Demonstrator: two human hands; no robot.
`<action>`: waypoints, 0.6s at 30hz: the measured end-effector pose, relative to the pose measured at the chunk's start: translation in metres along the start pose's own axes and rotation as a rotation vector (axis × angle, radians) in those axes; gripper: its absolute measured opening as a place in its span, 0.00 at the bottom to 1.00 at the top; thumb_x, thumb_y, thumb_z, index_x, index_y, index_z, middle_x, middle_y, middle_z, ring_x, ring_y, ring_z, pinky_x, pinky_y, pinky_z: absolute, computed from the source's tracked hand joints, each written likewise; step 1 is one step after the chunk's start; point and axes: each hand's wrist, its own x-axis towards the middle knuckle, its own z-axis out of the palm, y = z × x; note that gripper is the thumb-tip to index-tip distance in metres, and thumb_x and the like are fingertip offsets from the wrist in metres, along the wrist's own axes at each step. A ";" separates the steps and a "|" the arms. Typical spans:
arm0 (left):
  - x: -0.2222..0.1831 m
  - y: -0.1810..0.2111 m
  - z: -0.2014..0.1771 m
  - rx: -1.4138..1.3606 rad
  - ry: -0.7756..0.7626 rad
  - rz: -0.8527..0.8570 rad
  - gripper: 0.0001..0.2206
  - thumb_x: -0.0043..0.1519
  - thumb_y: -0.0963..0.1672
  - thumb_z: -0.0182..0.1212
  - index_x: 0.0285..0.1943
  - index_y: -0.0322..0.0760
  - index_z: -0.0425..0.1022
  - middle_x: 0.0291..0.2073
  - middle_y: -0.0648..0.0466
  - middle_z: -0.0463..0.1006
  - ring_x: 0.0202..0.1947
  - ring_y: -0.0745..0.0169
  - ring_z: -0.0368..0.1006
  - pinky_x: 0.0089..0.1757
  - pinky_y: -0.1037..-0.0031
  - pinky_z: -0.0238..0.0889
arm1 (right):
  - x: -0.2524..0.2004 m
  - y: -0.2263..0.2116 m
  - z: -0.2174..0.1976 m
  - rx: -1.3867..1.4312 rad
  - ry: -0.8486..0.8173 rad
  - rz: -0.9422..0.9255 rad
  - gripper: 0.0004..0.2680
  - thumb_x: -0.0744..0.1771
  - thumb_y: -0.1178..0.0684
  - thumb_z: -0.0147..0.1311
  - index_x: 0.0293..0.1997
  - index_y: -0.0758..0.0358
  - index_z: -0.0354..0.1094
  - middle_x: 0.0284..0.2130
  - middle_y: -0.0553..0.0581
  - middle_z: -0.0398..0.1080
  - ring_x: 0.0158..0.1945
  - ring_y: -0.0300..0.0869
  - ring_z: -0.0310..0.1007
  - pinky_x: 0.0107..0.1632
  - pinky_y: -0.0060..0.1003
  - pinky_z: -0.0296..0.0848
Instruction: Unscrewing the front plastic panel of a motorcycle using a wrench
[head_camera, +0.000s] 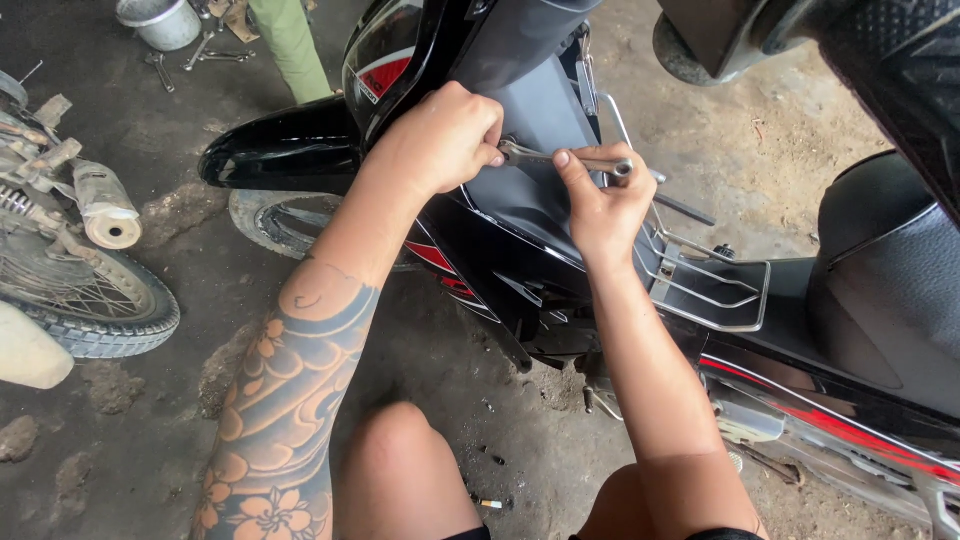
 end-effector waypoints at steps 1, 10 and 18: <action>0.001 -0.001 0.001 0.000 0.002 0.000 0.05 0.63 0.45 0.68 0.37 0.40 0.80 0.34 0.47 0.79 0.32 0.44 0.75 0.30 0.55 0.66 | 0.001 -0.003 0.000 0.001 -0.001 -0.002 0.06 0.64 0.59 0.69 0.32 0.62 0.73 0.28 0.55 0.78 0.33 0.37 0.77 0.43 0.29 0.73; 0.003 -0.003 0.005 0.001 0.026 0.002 0.07 0.66 0.45 0.64 0.38 0.40 0.79 0.35 0.47 0.78 0.32 0.43 0.75 0.27 0.53 0.66 | 0.002 -0.004 0.000 0.011 -0.011 -0.015 0.05 0.64 0.61 0.69 0.33 0.63 0.75 0.28 0.55 0.78 0.33 0.36 0.77 0.42 0.28 0.73; 0.002 -0.001 0.006 -0.001 0.031 -0.013 0.07 0.68 0.45 0.62 0.40 0.37 0.77 0.36 0.45 0.79 0.34 0.40 0.76 0.29 0.51 0.68 | -0.001 -0.014 0.000 -0.076 -0.015 -0.051 0.08 0.65 0.60 0.69 0.30 0.58 0.72 0.28 0.48 0.70 0.32 0.34 0.68 0.40 0.30 0.65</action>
